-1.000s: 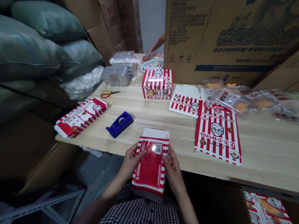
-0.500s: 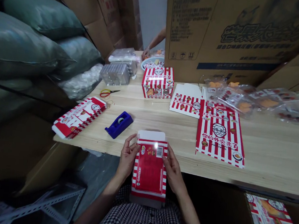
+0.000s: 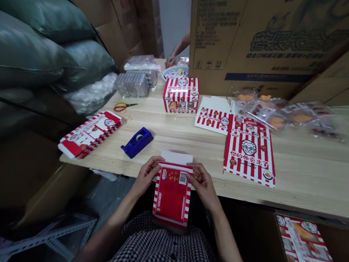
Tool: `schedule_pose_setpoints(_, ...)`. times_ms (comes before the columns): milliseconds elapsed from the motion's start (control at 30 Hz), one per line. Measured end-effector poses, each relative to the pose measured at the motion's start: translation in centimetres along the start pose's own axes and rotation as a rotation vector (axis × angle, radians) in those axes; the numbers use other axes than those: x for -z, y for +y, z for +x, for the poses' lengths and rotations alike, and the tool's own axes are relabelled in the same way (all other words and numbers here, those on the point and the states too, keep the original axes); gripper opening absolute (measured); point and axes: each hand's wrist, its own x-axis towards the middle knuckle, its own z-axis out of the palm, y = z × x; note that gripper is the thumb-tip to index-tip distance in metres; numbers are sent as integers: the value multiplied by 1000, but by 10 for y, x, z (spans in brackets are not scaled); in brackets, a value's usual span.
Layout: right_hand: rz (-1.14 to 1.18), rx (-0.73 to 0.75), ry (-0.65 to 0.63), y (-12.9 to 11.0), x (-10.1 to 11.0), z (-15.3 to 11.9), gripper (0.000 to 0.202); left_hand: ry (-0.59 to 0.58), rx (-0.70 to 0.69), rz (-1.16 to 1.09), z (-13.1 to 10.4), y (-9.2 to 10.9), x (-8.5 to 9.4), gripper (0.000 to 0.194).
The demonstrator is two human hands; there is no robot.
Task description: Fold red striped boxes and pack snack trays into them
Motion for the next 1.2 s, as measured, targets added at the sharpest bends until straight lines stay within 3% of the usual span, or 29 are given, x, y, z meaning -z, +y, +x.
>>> schedule_pose_setpoints(100, -19, -55, -53, 5, 7, 0, 28, -40, 7, 75, 1, -11, 4, 31)
schedule_pose_setpoints(233, -44, -107, -12, 15, 11, 8, 31, -49, 8, 120, 5, -18, 8, 32)
schedule_pose_setpoints(400, -89, -7, 23, -5, 9, 35, 35, -57, -63, 136, 30, 16, 8, 33)
schedule_pose_setpoints(500, -122, 5, -13, -16, 8, 36, 33, -97, -77, 143, 32, 31, 9, 32)
schedule_pose_setpoints(567, -134, -77, -14, -10, 8, 25, 34, -136, -16, 140, 23, 25, 11, 31)
schedule_pose_setpoints(700, -91, -191, 25, 21, 5, -1, 34, -171, 97, 143, 3, -10, 19, 34)
schedule_pose_setpoints(867, -98, -96, 134, 40, 0, -2, 27, -82, 36, 206, -2, -27, 21, 31)
schedule_pose_setpoints(1000, -75, -62, 212, 44, -2, 6, 27, 35, 111, 36, -1, -27, 14, 26)
schedule_pose_setpoints(1100, -37, -42, 263, 50, -4, 7, 24, 127, 83, -138, -3, -26, 8, 43)
schedule_pose_setpoints(1200, 5, -19, 306, 53, -8, 5, 23, 142, 111, -300, -3, -22, 4, 65)
